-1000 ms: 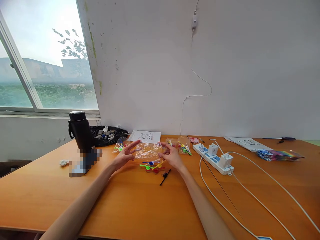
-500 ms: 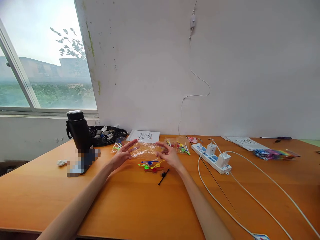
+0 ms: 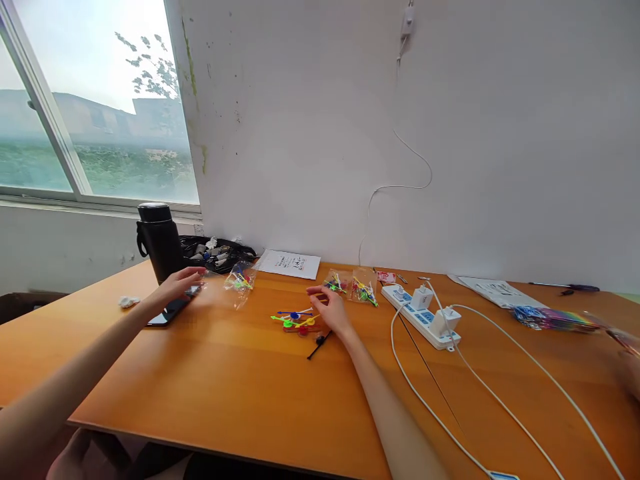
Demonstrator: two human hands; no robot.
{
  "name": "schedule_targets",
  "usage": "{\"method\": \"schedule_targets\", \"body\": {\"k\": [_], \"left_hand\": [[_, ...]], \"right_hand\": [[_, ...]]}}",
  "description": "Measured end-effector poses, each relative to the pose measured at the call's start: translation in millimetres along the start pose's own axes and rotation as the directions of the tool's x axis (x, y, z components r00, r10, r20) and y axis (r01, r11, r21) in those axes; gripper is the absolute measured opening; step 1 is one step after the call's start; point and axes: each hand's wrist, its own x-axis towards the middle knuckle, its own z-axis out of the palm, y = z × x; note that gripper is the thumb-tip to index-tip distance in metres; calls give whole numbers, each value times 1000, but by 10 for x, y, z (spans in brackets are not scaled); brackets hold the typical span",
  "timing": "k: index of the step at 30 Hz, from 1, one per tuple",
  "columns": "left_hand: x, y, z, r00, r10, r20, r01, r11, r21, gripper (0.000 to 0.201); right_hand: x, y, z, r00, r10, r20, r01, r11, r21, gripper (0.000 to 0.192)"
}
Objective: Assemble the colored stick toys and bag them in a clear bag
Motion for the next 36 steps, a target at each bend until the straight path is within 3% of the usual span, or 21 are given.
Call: {"method": "schedule_targets", "body": {"k": [7, 11, 12, 14, 16, 18, 20, 22, 25, 30, 34, 36], "left_hand": [[134, -123, 218, 997, 75, -4, -69, 928, 365, 54], [35, 90, 491, 968, 122, -217, 3, 864, 503, 56], [-2, 176, 601, 961, 180, -211, -49, 860, 507, 54], [-66, 353, 867, 944, 329, -39, -276, 845, 457, 42], [-108, 502, 1161, 895, 443, 57, -433, 829, 354, 33], [-136, 592, 1434, 843, 526, 112, -538, 819, 200, 29], [-169, 614, 1648, 806, 557, 200, -570, 822, 4, 27], [-218, 582, 1796, 773, 550, 315, -519, 835, -183, 25], [-308, 501, 1909, 774, 471, 424, -325, 869, -372, 26], [-420, 449, 1926, 751, 417, 512, -158, 867, -473, 24], [-448, 426, 1900, 729, 373, 574, 55, 804, -592, 35], [-447, 408, 1886, 724, 356, 591, 93, 799, -594, 39]], "right_hand": [[-43, 99, -6, 1000, -17, 12, 19, 989, -149, 22], [-60, 82, 10, 999, -38, 24, 43, 971, -234, 22], [-64, 86, 21, 998, -47, 36, 54, 967, -250, 22], [-74, 111, 48, 995, -67, 70, 83, 958, -274, 21], [-84, 151, 77, 991, -83, 107, 111, 951, -290, 20], [-91, 190, 99, 988, -91, 127, 125, 947, -297, 21], [-95, 208, 109, 988, -86, 132, 121, 950, -288, 24], [-100, 193, 110, 987, -64, 149, 101, 961, -257, 26], [-120, 128, 109, 973, -43, 226, 91, 974, -208, 30], [-161, 26, 132, 954, -81, 289, 122, 985, -126, 28], [-176, -43, 206, 936, -21, 352, 45, 997, -61, 30], [-185, -90, 264, 924, -5, 382, 31, 997, -64, 30]]}}
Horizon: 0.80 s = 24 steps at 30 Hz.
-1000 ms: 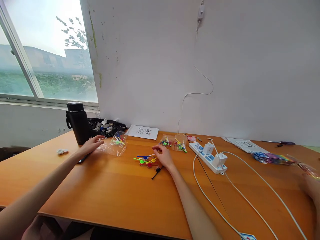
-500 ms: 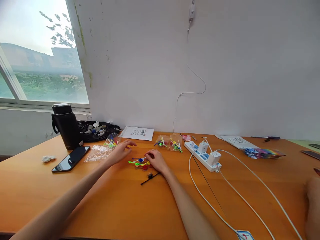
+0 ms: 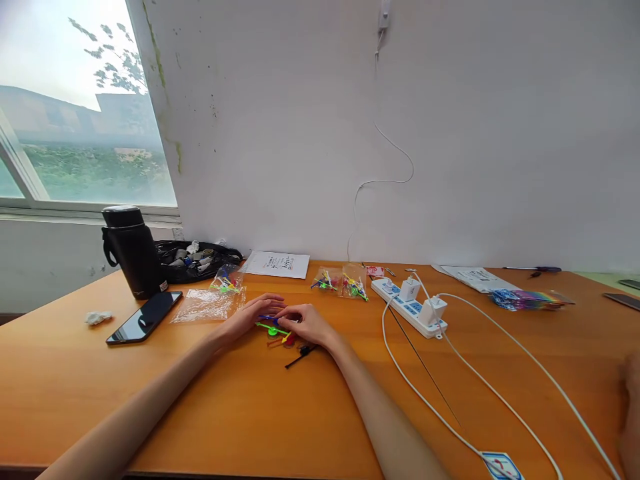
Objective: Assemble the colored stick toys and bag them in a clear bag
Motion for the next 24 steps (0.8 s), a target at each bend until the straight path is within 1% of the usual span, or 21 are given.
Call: {"method": "schedule_targets", "body": {"k": [4, 7, 11, 13, 15, 16, 18, 20, 22, 24], "left_hand": [[0, -12, -34, 999, -32, 6, 32, 999, 4, 42], [28, -27, -46, 999, -34, 20, 35, 999, -23, 45], [54, -43, -31, 999, -32, -9, 31, 998, -59, 46], [48, -35, -11, 998, -58, -28, 57, 998, -38, 43], [33, -15, 13, 998, -65, -20, 66, 998, 5, 39], [24, 0, 24, 998, -56, -5, 57, 998, 31, 37], [0, 37, 46, 999, -37, 25, 35, 995, 97, 34], [-31, 81, 67, 997, -55, 51, 45, 985, 168, 35], [-71, 130, 91, 991, -95, 98, 73, 976, 207, 37], [-112, 172, 120, 975, -108, 196, 66, 975, 212, 38]], "right_hand": [[11, -86, 79, 997, -28, 66, 29, 999, -21, 28], [-9, -106, 55, 996, -8, 94, 4, 999, 39, 31], [-50, -113, -59, 998, -14, 61, 6, 991, 135, 33], [-61, -122, -117, 999, 5, 40, -12, 985, 175, 34], [-56, -129, -164, 999, 39, 25, -43, 979, 200, 34], [-47, -126, -182, 999, 47, 5, -48, 978, 205, 34], [-20, -104, -212, 996, 51, -77, -32, 973, 227, 33], [6, -59, -234, 982, 78, -174, -20, 950, 312, 31], [17, -1, -253, 960, 154, -233, -27, 881, 472, 30], [9, 52, -270, 939, 240, -247, -39, 787, 616, 30]]}}
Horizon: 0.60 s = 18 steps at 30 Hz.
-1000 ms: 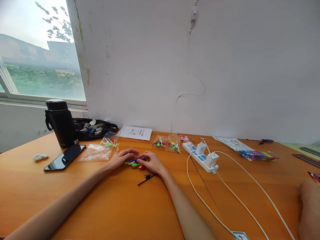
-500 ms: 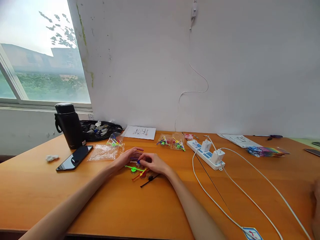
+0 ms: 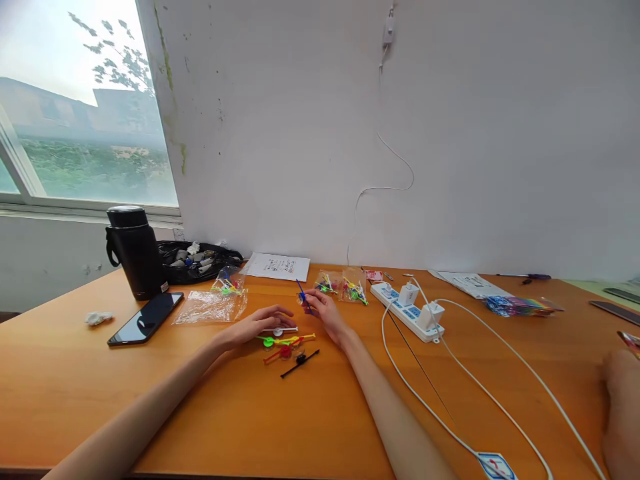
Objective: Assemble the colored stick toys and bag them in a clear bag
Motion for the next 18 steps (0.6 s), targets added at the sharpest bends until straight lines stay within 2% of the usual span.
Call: {"method": "schedule_targets", "body": {"k": [2, 4, 7, 10, 14, 18], "left_hand": [[-27, 30, 34, 994, 18, 106, -17, 1000, -9, 39], [-30, 37, 71, 989, 21, 144, -15, 999, -44, 39], [13, 7, 111, 997, 78, 3, -77, 994, -72, 41], [81, -49, 115, 972, 183, -144, -190, 981, -32, 45], [140, -118, 92, 969, 202, -142, -218, 970, -105, 35], [162, -147, 80, 969, 205, -138, -230, 953, -199, 32]], "right_hand": [[-5, 19, -34, 999, 43, -32, -39, 994, 98, 29], [-13, 28, -37, 998, 54, -35, -49, 990, 130, 28], [-12, 54, 37, 999, 47, 9, -48, 994, 103, 24], [-2, 109, 176, 993, 80, 88, -83, 996, 28, 25], [-14, 136, 314, 983, 132, 130, -128, 991, -39, 32], [-39, 83, 323, 976, 147, 160, -142, 989, -41, 41]]}}
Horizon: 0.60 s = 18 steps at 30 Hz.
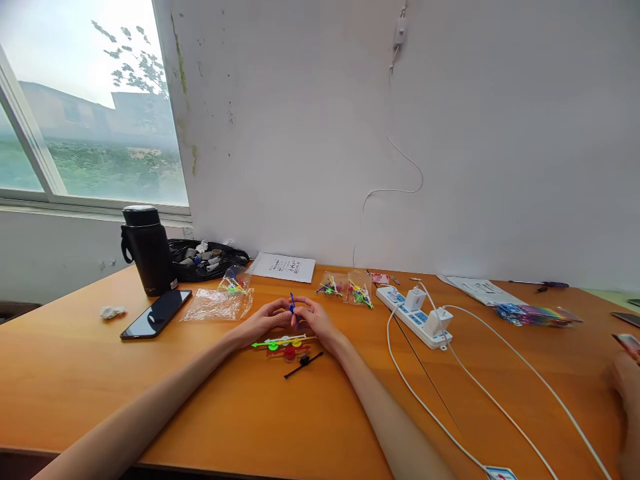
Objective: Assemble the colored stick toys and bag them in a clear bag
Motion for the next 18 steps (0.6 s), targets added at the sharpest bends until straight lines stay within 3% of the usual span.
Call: {"method": "schedule_targets", "body": {"k": [4, 10, 15, 18], "left_hand": [[27, -19, -24, 999, -25, 28, 27, 998, -59, 35], [40, -21, -44, 999, -35, -16, 33, 993, -109, 38], [33, -54, -40, 998, -66, -25, 64, 996, -68, 40], [31, -108, -50, 992, -123, 13, 123, 992, -30, 40]], "right_hand": [[13, 8, -33, 1000, -14, 24, 13, 999, 50, 38], [8, 19, -1, 999, -29, 33, 28, 999, 42, 37], [-89, -48, 36, 996, 48, 71, -54, 995, 80, 43], [-115, -53, 19, 985, 91, 144, -112, 984, 140, 36]]}}
